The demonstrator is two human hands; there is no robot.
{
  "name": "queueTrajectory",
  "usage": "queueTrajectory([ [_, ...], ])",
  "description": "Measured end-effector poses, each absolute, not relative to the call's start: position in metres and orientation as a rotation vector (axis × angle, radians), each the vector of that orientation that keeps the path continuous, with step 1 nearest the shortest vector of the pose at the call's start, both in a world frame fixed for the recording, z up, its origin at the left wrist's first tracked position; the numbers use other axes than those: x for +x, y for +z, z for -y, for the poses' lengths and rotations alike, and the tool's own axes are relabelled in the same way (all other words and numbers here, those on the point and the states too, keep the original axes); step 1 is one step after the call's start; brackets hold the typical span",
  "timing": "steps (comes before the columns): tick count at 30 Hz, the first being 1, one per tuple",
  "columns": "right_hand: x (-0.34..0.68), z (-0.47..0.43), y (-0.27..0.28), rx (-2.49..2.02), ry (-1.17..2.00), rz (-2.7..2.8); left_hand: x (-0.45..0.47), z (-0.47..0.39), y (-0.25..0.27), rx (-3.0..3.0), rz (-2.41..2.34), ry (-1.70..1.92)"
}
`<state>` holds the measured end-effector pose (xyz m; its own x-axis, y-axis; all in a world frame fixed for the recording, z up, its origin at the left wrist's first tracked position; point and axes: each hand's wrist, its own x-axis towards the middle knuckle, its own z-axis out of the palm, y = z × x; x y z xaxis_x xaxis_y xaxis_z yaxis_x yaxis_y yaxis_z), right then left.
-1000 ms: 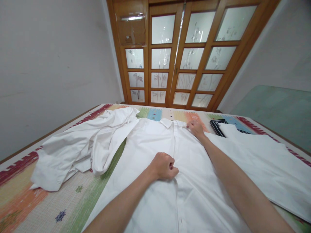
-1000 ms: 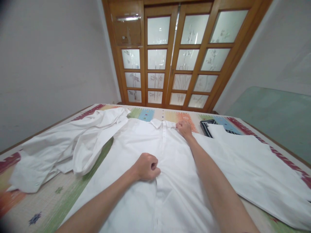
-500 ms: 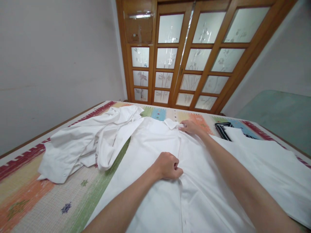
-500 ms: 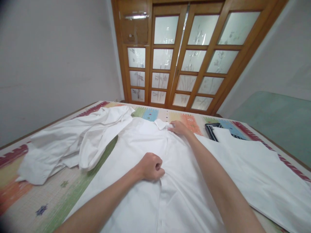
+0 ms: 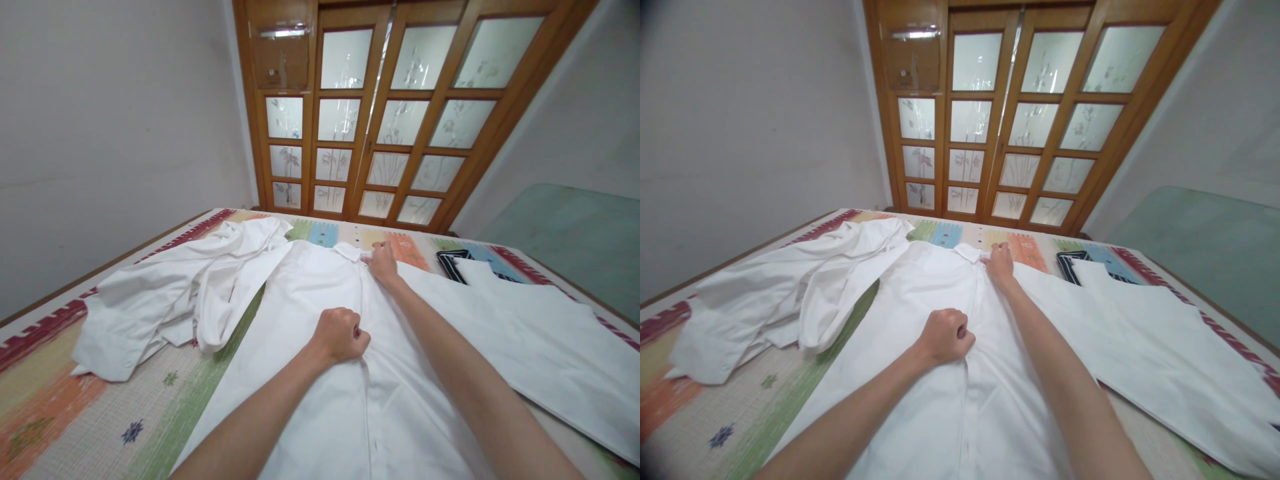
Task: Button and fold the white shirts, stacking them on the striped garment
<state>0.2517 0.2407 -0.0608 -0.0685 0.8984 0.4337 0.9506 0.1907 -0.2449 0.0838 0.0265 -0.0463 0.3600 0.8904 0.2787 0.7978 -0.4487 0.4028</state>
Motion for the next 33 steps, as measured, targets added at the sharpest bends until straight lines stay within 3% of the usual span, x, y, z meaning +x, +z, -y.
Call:
queueTrajectory([
  [10, 0.254, -0.211, -0.066, -1.563, -0.406, 2.326, 0.085, -0.026, -0.051, 2.471, -1.479, 0.908],
  [16, 0.237, -0.216, -0.055, -1.540, -0.222, 2.447, 0.084, -0.027, -0.053, 2.491, -1.429, 0.899],
  [33, 0.222, -0.225, -0.067, -1.781, -0.191, 2.275, 0.084, -0.028, -0.052, 2.490, -1.497, 0.790],
])
